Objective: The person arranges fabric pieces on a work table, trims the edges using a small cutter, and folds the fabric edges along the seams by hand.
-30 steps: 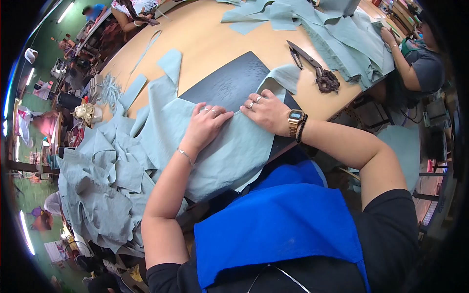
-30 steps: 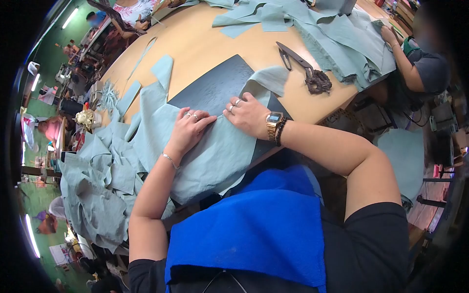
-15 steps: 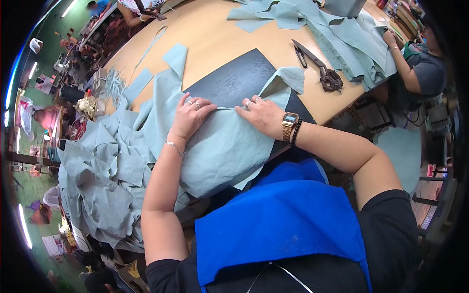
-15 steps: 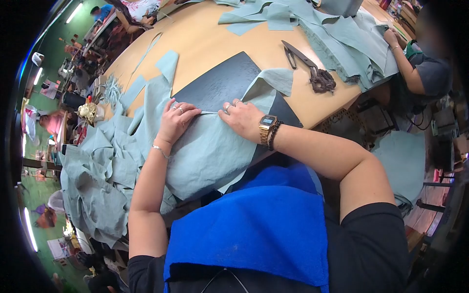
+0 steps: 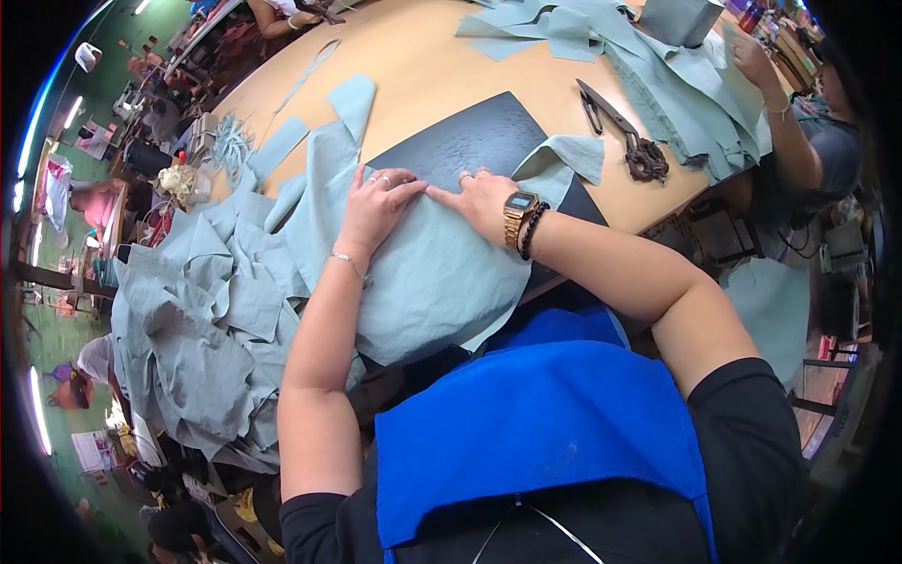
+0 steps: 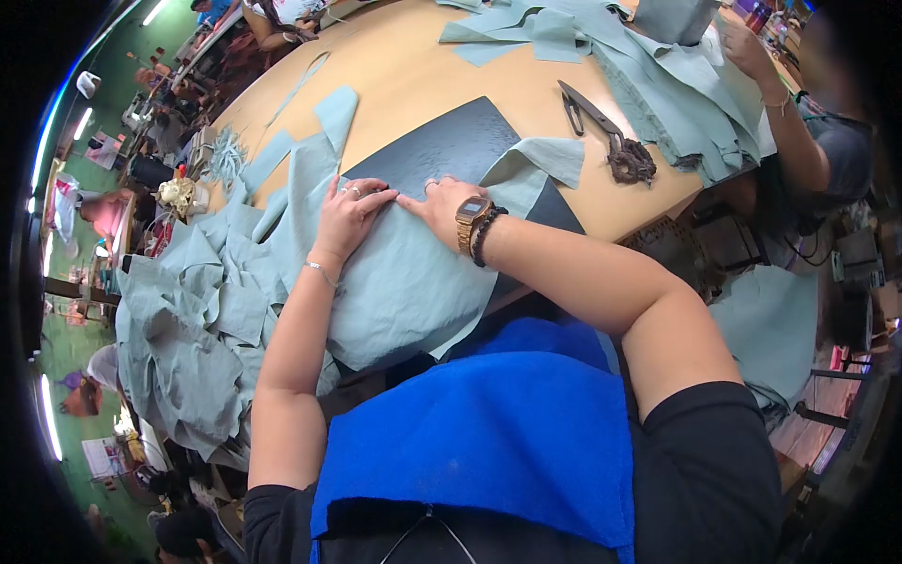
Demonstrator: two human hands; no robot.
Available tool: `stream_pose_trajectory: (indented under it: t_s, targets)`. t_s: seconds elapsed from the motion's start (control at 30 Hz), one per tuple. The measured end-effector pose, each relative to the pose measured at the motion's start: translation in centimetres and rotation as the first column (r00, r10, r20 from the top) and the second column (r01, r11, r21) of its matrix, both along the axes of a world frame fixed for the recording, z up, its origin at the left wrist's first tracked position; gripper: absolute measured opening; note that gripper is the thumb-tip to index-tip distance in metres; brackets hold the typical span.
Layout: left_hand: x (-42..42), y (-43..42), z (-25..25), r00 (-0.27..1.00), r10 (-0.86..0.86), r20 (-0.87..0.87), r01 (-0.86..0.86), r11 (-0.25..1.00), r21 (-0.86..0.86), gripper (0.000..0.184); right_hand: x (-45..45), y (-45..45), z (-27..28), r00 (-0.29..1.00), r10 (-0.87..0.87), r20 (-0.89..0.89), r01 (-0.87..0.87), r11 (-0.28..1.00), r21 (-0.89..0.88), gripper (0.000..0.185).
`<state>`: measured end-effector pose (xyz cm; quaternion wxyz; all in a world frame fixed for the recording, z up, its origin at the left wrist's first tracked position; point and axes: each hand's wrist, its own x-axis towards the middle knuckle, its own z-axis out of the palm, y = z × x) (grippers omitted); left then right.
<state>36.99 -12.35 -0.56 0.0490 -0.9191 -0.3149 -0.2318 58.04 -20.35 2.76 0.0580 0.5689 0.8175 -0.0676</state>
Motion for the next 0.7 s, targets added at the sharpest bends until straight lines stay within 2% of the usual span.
stream_pose_trajectory:
  t_s: [0.1,0.17,0.2,0.27,0.3,0.4,0.5,0.53,0.57,0.63,0.7]
  targets:
    - [-0.1,0.0,0.1,1.0,0.013,-0.002,-0.013,1.0,-0.005,0.014,0.8,-0.2,-0.2,0.998,0.01,-0.066,-0.008,0.999,0.034,0.043]
    - [-0.2,0.1,0.0,1.0,0.003,0.006,-0.003,1.0,0.029,0.015,2.5,-1.5,1.1,0.995,0.1,-0.017,-0.097,0.989,0.108,0.035]
    - [-0.4,0.2,0.1,0.994,0.038,0.098,-0.032,0.998,-0.06,0.018,3.4,-2.2,1.7,0.99,0.142,0.011,-0.142,0.98,0.142,0.031]
    - [-1.2,0.3,0.3,0.954,0.126,0.273,-0.059,0.968,-0.242,0.024,4.7,-4.1,2.0,0.973,0.05,-0.224,-0.013,0.987,0.163,0.024]
    - [-1.9,0.2,0.3,0.956,0.177,0.234,-0.114,0.959,-0.258,0.025,5.5,-4.8,1.9,0.942,0.002,-0.337,0.054,0.986,0.158,0.021]
    - [-4.3,-1.4,-0.5,0.947,0.317,0.058,-0.291,0.917,-0.271,0.035,7.7,-5.4,-0.6,0.766,-0.139,-0.627,0.111,0.99,-0.084,0.024]
    - [-3.2,-4.8,1.3,0.949,0.314,-0.039,-0.312,0.907,-0.284,0.043,10.1,-1.9,0.5,0.864,-0.022,-0.504,-0.05,0.99,-0.13,0.018]
    - [-2.8,-5.9,2.0,0.943,0.316,-0.103,-0.332,0.887,-0.321,0.055,11.7,1.1,-0.5,0.905,-0.043,-0.423,0.041,0.999,-0.015,0.02]
    - [-2.0,-6.9,3.3,0.936,0.289,-0.202,-0.347,0.86,-0.375,0.06,13.1,3.7,-1.6,0.936,-0.078,-0.342,0.122,0.987,0.107,0.022]
    - [-0.2,-8.9,5.8,0.9,0.211,-0.382,-0.387,0.791,-0.474,0.068,12.5,5.5,2.6,0.935,-0.075,-0.347,0.246,0.842,0.48,0.025]
    - [0.2,-9.9,4.4,0.949,0.074,-0.307,-0.178,0.929,-0.325,0.078,11.5,6.6,2.3,0.895,0.071,-0.44,0.175,0.852,0.493,0.028]
